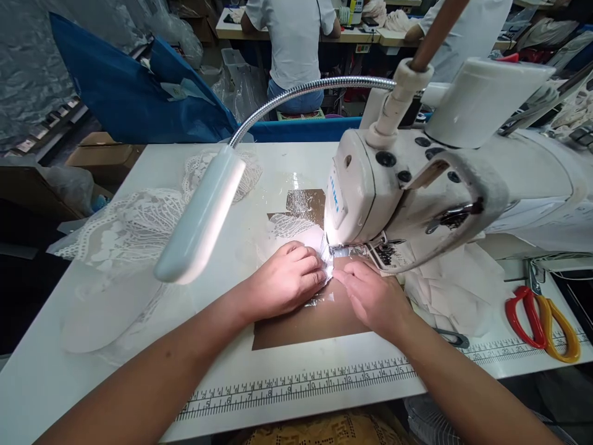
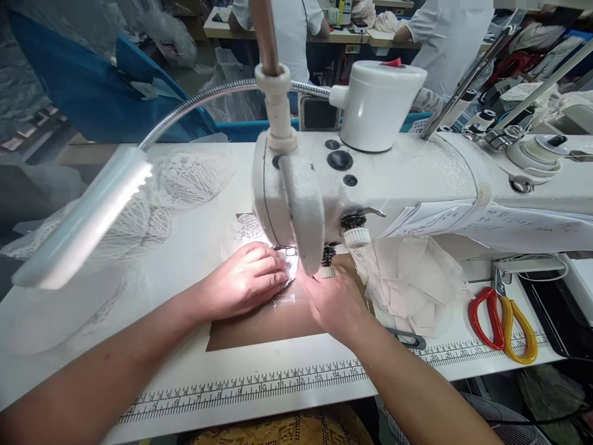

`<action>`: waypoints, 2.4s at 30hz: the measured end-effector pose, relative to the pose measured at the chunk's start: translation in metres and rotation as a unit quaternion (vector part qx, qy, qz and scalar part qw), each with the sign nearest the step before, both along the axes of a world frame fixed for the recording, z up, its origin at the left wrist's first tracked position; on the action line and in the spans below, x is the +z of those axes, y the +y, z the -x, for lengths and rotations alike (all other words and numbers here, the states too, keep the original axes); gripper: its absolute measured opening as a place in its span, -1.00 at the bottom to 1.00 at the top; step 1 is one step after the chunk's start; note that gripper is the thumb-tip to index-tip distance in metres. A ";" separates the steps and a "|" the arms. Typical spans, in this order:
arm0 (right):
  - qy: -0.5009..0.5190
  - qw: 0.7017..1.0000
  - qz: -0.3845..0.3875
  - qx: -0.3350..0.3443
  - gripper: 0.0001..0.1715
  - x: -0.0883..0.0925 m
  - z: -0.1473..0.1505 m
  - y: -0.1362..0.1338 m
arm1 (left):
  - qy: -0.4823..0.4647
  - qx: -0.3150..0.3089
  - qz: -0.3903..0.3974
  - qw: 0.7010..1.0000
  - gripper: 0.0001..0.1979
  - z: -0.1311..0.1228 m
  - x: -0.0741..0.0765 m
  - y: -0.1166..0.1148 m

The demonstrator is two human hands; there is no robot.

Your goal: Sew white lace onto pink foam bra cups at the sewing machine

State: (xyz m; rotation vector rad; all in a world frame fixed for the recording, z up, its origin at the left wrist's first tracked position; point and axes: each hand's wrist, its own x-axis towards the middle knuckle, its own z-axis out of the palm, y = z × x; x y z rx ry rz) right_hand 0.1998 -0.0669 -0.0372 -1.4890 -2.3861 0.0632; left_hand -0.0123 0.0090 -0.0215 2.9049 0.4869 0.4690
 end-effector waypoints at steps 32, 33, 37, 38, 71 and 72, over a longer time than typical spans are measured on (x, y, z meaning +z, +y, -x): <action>-0.116 0.991 -0.006 -0.061 -0.47 0.005 0.011 0.007 | 0.014 0.055 -0.009 0.998 -0.71 -0.004 -0.004 0.003; -0.100 0.993 -0.003 -0.069 -0.51 0.004 0.010 0.007 | 0.014 0.050 -0.008 0.999 -0.71 -0.004 -0.003 0.003; -0.038 0.994 -0.007 -0.100 -0.61 0.000 0.007 0.008 | 0.013 0.022 0.001 1.000 -0.73 -0.001 0.000 0.001; -0.031 0.994 -0.007 -0.100 -0.60 0.000 0.007 0.007 | 0.011 0.015 0.004 1.000 -0.73 -0.001 0.001 0.001; -0.060 0.996 0.004 -0.058 -0.47 -0.003 0.005 0.003 | 0.015 0.142 -0.012 0.990 -0.70 0.001 -0.011 0.015; -0.054 0.997 0.000 -0.057 -0.49 -0.003 0.004 0.003 | 0.014 0.153 -0.011 0.988 -0.70 0.001 -0.011 0.017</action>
